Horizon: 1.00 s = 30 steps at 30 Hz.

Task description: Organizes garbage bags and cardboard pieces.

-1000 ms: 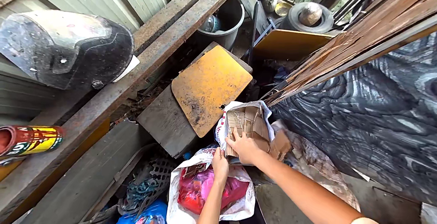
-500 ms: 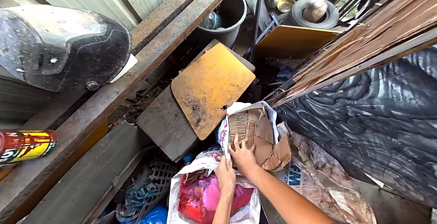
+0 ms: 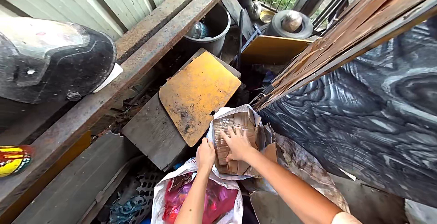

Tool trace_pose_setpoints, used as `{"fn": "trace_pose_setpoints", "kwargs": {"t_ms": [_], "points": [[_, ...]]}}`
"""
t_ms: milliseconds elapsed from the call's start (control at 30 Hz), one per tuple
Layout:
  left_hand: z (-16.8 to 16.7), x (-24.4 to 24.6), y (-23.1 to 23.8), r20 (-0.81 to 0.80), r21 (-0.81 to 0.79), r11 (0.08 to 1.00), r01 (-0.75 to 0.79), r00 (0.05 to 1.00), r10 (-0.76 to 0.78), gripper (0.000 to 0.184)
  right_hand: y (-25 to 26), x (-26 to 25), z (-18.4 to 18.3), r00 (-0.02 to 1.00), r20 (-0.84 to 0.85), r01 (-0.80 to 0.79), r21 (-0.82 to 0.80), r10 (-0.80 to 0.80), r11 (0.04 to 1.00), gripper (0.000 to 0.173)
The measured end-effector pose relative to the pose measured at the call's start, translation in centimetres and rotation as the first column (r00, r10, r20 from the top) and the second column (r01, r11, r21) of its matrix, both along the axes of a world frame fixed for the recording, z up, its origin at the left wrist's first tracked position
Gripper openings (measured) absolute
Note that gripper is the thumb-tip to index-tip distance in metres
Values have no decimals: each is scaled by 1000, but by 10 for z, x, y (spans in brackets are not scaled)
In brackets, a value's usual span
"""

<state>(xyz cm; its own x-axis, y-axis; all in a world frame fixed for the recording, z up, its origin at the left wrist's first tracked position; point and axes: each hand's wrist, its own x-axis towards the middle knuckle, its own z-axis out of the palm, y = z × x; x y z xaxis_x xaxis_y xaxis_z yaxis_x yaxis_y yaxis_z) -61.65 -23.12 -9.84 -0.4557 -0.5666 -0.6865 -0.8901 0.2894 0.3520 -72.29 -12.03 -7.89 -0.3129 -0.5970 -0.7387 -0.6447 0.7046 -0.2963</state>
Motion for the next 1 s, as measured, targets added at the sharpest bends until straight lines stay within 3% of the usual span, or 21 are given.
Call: {"fn": "trace_pose_setpoints", "kwargs": {"t_ms": [67,133,300,467,867,933,1000], "points": [[1,-11,0,13,-62,993,102,995,-101,42,-6,-3,-14,1000,14,17,75,-18,997,131],[-6,-8,6,-125,-107,985,136,981,-150,38,-7,5,-27,997,45,56,111,-61,992,141],[-24,11,20,-509,-166,986,17,855,-101,28,-4,14,-46,990,90,94,162,-110,982,141],[-33,15,23,-635,-232,972,-31,762,-127,24,-4,9,-56,992,99,55,179,-74,982,138],[-55,16,46,-651,-288,955,72,717,-250,25,11,12,-98,993,109,36,85,-45,996,119],[-46,11,47,-533,-252,960,124,810,-244,26,12,11,-96,994,81,60,71,-66,996,124],[-9,5,45,-295,-147,972,182,930,-219,27,11,19,-84,994,52,98,21,-99,995,126]]}}
